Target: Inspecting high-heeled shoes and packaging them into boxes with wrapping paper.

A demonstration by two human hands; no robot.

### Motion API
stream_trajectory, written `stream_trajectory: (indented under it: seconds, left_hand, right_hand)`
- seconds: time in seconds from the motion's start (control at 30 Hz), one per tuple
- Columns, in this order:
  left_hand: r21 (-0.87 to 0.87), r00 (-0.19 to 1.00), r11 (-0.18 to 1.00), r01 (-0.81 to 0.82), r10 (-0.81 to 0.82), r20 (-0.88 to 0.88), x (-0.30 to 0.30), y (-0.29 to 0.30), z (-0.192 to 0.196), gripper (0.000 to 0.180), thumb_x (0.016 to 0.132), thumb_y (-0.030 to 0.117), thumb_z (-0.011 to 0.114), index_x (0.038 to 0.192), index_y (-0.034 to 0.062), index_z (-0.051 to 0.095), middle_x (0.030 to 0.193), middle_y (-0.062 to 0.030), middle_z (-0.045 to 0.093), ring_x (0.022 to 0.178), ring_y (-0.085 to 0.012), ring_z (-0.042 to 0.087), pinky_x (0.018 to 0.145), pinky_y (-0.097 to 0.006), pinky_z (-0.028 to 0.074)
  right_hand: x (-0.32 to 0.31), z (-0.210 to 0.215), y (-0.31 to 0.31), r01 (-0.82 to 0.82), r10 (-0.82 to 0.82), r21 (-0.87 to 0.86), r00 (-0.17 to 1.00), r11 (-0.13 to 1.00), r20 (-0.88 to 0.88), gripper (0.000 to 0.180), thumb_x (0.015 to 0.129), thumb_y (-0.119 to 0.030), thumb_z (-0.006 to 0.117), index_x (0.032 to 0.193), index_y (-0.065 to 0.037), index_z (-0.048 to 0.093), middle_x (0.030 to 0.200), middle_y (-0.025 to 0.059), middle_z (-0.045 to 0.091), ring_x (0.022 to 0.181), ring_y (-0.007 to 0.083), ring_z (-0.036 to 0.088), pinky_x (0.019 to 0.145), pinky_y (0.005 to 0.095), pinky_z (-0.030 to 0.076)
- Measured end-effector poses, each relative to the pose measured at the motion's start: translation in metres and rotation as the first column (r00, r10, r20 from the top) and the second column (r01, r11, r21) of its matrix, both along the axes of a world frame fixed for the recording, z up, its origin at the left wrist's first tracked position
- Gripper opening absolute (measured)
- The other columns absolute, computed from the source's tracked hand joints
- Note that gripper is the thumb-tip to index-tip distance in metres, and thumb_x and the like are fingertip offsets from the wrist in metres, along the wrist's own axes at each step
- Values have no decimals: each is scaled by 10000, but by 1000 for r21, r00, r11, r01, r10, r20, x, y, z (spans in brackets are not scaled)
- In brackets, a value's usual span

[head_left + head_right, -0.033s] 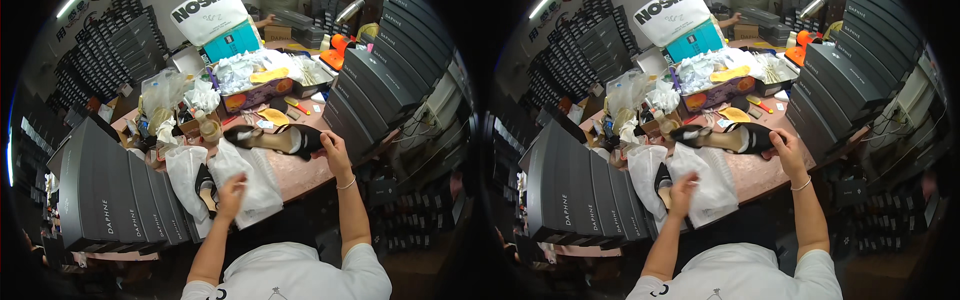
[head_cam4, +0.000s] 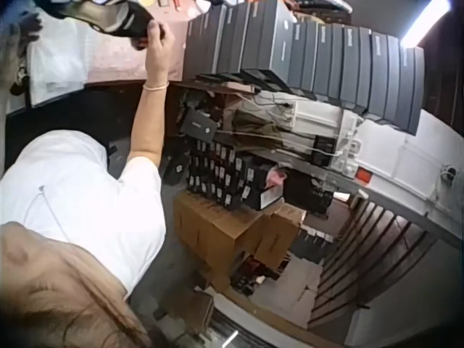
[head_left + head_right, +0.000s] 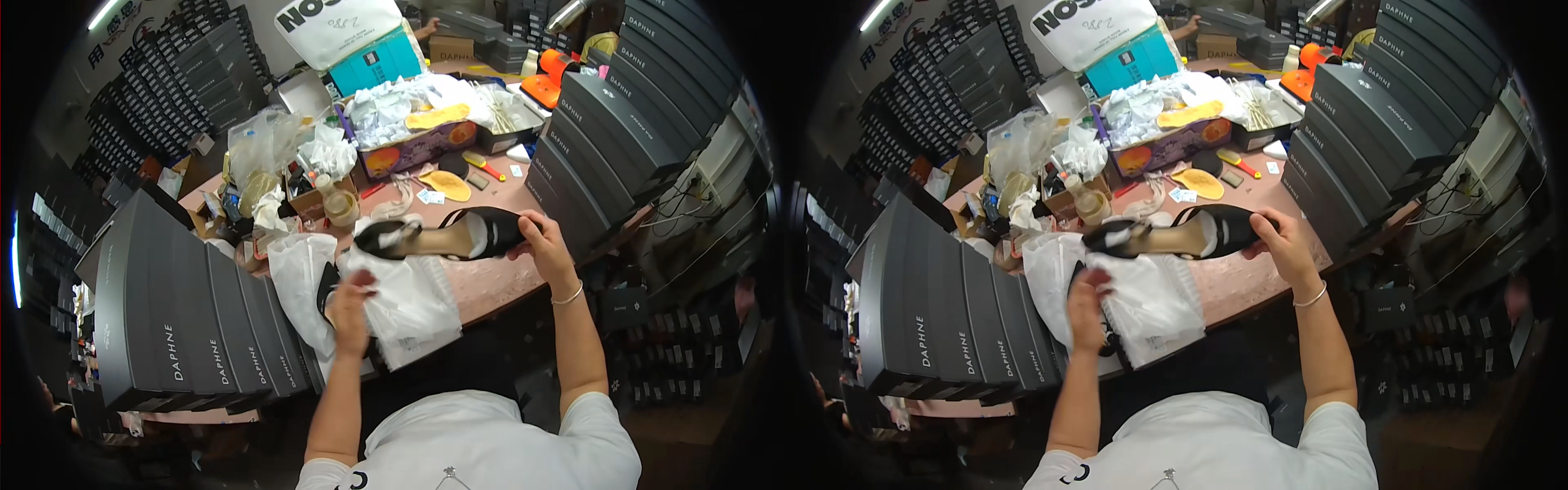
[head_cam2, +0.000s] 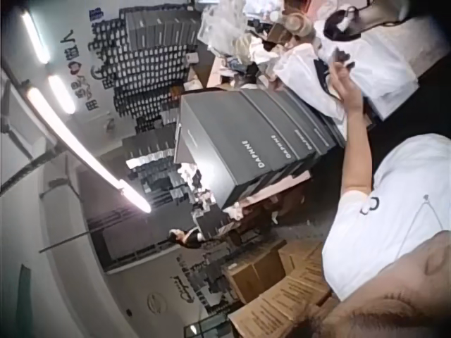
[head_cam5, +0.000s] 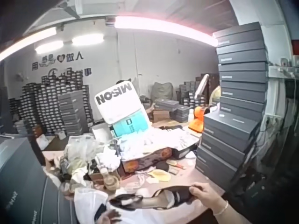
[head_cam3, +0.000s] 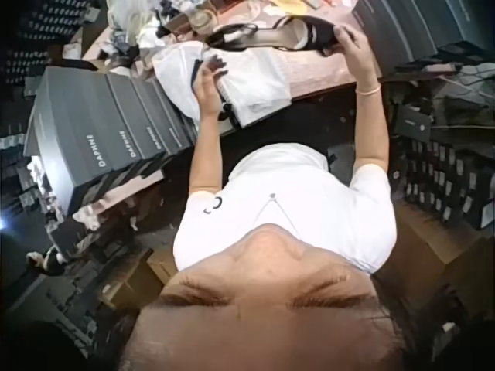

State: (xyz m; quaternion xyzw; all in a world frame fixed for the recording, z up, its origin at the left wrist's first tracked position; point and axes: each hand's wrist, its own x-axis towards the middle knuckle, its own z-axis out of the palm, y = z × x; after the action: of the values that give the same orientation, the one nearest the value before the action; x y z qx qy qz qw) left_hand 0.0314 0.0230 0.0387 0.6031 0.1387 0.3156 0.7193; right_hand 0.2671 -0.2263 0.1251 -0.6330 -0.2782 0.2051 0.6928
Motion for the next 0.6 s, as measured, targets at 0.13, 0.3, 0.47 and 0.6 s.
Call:
stream_trajectory:
  seconds: [0.13, 0.3, 0.47, 0.6]
  left_hand:
    - [-289, 818, 836, 466, -531, -219, -20, 3, 55, 688, 974, 555, 355, 1394, 10, 379, 1335, -132, 455, 1171, -218, 509, 974, -373, 435]
    - [-799, 833, 420, 431, -526, 173, -49, -38, -7, 790, 937, 653, 232, 1302, -15, 443, 1179, -166, 589, 810, -245, 661, 645, -312, 583]
    - [-827, 975, 556, 87, -217, -43, -66, -51, -1, 797, 903, 714, 245, 1174, 22, 533, 1003, -110, 626, 746, -198, 646, 581, -305, 568]
    - [-794, 985, 600, -100, -54, -165, -60, -70, -3, 745, 885, 744, 259, 1106, 92, 544, 966, -60, 611, 699, -148, 619, 526, -272, 505]
  right_hand:
    - [-26, 1, 47, -423, 413, -103, 905, 900, -105, 271, 948, -271, 572, 955, -3, 608, 743, 34, 607, 561, 103, 588, 518, 224, 501]
    - [-83, -33, 114, -158, 177, -95, 951, 983, 254, 293, 853, -196, 698, 1046, -9, 582, 825, 74, 635, 608, 127, 608, 563, 244, 498]
    - [-144, -37, 118, -235, 354, -265, 575, 935, 737, 323, 735, -61, 708, 1041, -42, 606, 915, 114, 625, 758, 248, 608, 674, 343, 504]
    - [-165, -62, 122, -99, 362, -348, 301, 932, 882, 450, 669, -55, 673, 1112, -35, 591, 1005, 119, 604, 892, 288, 587, 770, 388, 469]
